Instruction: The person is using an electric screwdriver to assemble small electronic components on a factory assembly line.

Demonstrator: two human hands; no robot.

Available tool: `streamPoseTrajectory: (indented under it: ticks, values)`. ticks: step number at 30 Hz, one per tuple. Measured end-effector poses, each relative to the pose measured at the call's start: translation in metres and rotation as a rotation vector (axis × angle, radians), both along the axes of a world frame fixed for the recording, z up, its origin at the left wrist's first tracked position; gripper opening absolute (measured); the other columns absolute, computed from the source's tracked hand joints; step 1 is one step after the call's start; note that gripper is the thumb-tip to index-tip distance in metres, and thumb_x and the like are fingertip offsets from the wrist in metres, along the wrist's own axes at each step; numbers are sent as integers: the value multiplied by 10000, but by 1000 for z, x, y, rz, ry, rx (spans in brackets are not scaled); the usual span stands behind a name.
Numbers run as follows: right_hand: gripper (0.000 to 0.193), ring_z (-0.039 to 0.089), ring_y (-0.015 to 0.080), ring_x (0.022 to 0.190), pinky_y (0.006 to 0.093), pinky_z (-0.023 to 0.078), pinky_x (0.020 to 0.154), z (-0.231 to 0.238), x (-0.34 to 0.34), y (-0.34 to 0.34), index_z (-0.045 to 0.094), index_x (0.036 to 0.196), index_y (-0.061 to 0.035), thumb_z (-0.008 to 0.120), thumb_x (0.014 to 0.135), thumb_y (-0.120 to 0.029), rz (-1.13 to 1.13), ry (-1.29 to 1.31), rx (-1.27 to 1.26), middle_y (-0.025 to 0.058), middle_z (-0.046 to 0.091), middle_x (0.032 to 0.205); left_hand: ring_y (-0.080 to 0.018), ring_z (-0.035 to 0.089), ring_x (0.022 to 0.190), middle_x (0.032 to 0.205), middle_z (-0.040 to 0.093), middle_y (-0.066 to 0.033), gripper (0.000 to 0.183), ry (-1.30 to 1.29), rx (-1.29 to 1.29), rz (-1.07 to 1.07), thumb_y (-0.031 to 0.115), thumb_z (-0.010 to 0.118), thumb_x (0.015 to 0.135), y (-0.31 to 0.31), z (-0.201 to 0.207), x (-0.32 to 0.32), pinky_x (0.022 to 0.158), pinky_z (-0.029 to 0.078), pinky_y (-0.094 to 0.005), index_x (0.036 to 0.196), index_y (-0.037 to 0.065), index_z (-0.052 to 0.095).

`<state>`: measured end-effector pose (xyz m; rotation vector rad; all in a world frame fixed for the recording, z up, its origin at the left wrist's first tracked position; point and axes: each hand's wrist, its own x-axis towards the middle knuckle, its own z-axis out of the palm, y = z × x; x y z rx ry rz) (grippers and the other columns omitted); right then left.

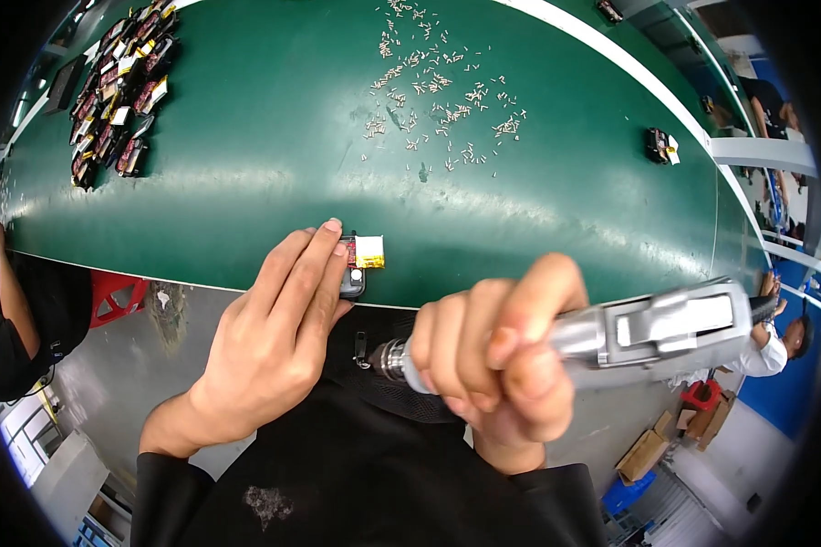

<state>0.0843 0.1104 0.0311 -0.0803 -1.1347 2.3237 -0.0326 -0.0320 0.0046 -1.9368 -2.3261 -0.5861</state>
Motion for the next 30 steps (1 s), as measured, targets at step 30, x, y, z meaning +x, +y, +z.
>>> streamPoseTrajectory:
  ticks: [30]
  values:
    - [261,320,53,434,227,290,484,-2,-56,29,492,903,-104,435,985,-346,-111,-26,232,-56,348,520,-350,600,980,1128,577,-263,382,-7,22,-27,-27,663,669,0,-5,-3,691,558,-339,1018,-166,592]
